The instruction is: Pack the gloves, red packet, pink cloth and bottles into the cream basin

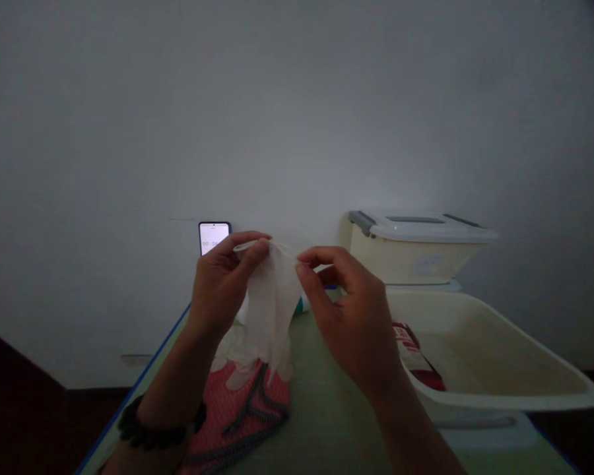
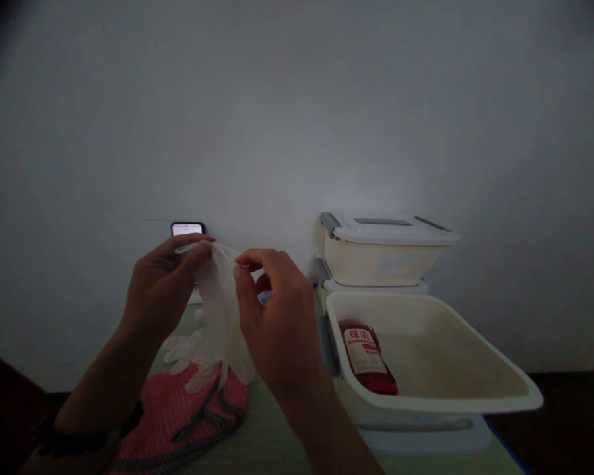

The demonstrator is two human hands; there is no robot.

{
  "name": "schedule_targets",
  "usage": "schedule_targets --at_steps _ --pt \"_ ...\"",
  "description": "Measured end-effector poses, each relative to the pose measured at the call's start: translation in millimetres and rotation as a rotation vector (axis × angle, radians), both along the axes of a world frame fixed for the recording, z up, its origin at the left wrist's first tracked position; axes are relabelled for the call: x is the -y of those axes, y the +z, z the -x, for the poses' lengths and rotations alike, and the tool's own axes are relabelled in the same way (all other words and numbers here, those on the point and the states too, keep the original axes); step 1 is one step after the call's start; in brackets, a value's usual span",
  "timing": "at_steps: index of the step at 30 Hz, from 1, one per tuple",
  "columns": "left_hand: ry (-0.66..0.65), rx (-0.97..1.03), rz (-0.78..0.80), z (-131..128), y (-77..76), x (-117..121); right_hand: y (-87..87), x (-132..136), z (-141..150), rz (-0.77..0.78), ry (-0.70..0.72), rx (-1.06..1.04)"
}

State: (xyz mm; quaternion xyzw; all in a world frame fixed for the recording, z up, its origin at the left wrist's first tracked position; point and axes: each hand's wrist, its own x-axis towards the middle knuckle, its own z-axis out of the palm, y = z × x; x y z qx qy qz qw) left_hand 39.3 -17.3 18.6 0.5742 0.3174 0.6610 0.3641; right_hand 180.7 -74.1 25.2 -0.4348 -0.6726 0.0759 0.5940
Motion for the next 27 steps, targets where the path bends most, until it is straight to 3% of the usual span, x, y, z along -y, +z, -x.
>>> schedule_targets --at_steps 5,9,14,23,27 --pt "-0.033 -0.047 -0.024 1 -0.7 2 12.1 15 -8 0.011 -0.115 0.162" --pt "-0.032 -0.151 -0.032 1 0.0 4 19.7 24 -20 0.093 -0.086 0.245" --pt "-0.039 -0.184 -0.039 1 0.0 5 24.4 29 -34 0.165 -0.044 0.210" --pt "-0.124 -0.172 -0.033 -3 -1.9 6 21.1 20 -38 0.114 -0.149 0.190" --pt "-0.154 -0.153 -0.021 -4 -0.7 7 20.0 17 -38 0.091 -0.131 0.175"
